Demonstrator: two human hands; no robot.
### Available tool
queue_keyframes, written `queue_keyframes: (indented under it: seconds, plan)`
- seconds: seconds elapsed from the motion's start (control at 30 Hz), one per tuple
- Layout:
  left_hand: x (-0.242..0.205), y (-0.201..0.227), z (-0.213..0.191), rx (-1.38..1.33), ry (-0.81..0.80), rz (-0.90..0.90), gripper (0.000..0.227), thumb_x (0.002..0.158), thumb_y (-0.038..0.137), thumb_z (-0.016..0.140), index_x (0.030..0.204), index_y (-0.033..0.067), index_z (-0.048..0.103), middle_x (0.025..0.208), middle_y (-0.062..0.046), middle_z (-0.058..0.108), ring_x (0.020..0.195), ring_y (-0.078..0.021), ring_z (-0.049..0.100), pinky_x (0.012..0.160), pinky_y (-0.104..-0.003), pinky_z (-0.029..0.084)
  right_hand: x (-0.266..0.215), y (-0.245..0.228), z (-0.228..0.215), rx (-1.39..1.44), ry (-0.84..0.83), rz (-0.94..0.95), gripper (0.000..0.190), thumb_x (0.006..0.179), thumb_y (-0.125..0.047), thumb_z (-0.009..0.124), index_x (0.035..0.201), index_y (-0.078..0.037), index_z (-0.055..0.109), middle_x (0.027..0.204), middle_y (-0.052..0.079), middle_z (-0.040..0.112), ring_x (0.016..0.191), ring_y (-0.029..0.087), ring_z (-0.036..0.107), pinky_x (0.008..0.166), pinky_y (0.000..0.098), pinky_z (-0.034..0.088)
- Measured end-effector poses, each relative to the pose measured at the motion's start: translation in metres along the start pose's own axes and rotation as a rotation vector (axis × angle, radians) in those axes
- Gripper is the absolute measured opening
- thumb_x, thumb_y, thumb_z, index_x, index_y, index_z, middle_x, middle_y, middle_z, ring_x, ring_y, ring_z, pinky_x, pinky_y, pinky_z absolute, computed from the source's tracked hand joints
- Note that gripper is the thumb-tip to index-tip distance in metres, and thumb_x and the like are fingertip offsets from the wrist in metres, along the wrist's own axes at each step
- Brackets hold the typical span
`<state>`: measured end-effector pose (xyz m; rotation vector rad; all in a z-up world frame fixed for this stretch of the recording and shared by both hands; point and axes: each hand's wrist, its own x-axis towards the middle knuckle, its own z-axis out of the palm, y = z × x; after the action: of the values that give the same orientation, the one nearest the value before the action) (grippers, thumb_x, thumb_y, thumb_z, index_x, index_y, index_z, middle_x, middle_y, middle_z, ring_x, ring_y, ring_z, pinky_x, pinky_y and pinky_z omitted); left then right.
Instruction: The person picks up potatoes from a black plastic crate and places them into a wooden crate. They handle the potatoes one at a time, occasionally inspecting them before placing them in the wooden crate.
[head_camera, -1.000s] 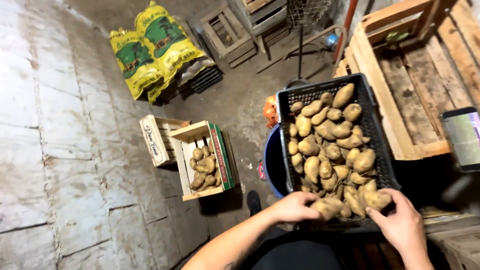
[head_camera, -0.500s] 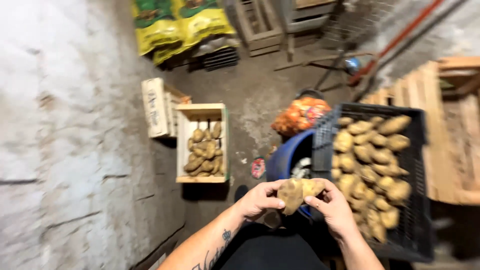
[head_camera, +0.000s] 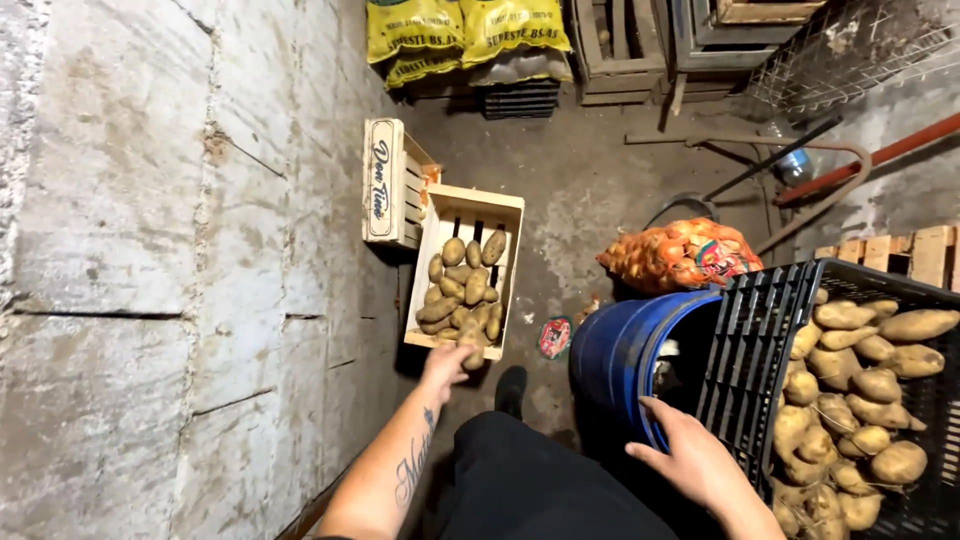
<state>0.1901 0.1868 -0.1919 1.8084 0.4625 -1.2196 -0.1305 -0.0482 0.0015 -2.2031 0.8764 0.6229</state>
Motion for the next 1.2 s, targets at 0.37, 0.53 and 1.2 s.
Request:
queue_keyframes:
  seconds: [0.37, 0.53, 1.2]
  plan:
    - [0.094, 0.03, -0.004, -0.077, 0.139, 0.007, 0.044, 0.077, 0.034, 0.075, 0.115, 0.0103, 0.074, 0.094, -0.003, 0.07, 0.083, -0.0181, 0.062, 0.064, -0.035, 0.043, -0.043, 0.043, -0.007, 0.067, -0.08, 0.32, 0.081, 0.085, -0.053, 0.075, 0.154, -0.025, 0.041, 0.155, 0.0, 0.053, 0.143, 0.02, 0.052, 0.116, 0.035, 0.044]
    - [0.144, 0.012, -0.019, -0.164, 0.294, 0.15, 0.05, 0.078, 0.03, 0.066, 0.118, -0.0004, 0.069, 0.114, -0.011, 0.071, 0.099, -0.0251, 0.065, 0.086, -0.04, 0.053, -0.055, 0.08, 0.028, 0.077, -0.12, 0.459, 0.084, 0.087, -0.059, 0.071, 0.156, -0.026, 0.037, 0.154, 0.003, 0.053, 0.141, 0.022, 0.055, 0.113, 0.0357, 0.048]
    - [0.03, -0.092, 0.083, 1.076, -0.054, 0.811, 0.065, 0.079, 0.032, 0.077, 0.134, 0.0014, 0.061, 0.131, -0.026, 0.065, 0.127, -0.0397, 0.058, 0.115, -0.045, 0.041, -0.029, 0.256, 0.014, 0.348, 0.696, 0.765, 0.054, 0.079, -0.056, 0.08, 0.109, -0.012, 0.074, 0.107, 0.01, 0.065, 0.096, 0.033, 0.066, 0.072, 0.0474, 0.052]
